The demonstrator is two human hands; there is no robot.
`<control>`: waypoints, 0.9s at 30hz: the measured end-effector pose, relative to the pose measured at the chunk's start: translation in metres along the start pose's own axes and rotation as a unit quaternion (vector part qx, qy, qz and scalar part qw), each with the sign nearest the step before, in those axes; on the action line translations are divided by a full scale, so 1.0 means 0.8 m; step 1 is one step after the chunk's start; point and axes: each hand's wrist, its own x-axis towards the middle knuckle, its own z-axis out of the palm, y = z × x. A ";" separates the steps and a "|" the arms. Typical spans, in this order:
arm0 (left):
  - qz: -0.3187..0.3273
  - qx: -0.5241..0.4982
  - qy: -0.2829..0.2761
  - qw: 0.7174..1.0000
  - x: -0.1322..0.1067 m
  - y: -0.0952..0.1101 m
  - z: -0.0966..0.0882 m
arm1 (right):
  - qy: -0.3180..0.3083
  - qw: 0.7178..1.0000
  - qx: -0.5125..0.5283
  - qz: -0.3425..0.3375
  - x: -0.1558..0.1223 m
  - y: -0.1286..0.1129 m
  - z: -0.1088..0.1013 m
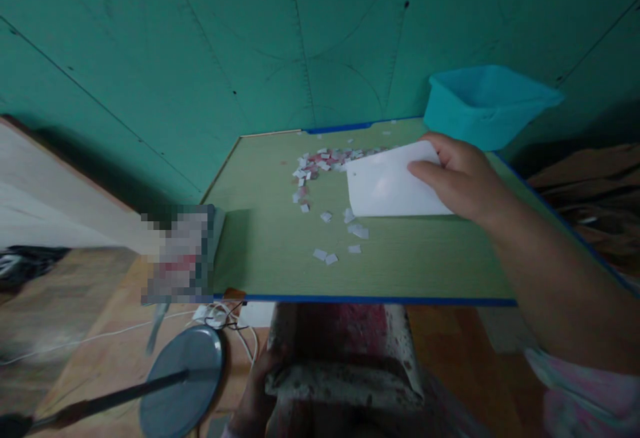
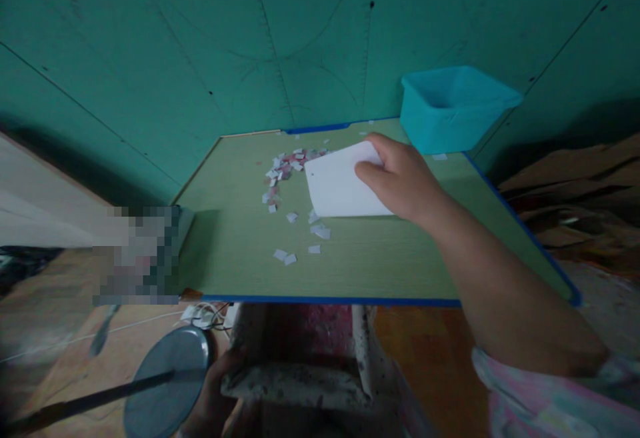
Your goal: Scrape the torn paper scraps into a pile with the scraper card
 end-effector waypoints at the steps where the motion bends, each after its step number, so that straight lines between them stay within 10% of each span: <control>1: 0.001 -0.001 -0.002 1.000 -0.002 0.003 0.005 | 0.020 1.000 -0.006 0.006 0.001 0.002 -0.001; 27: -0.023 -0.017 -0.040 0.999 -0.002 0.008 0.015 | -0.017 0.999 -0.051 -0.001 -0.003 -0.005 0.016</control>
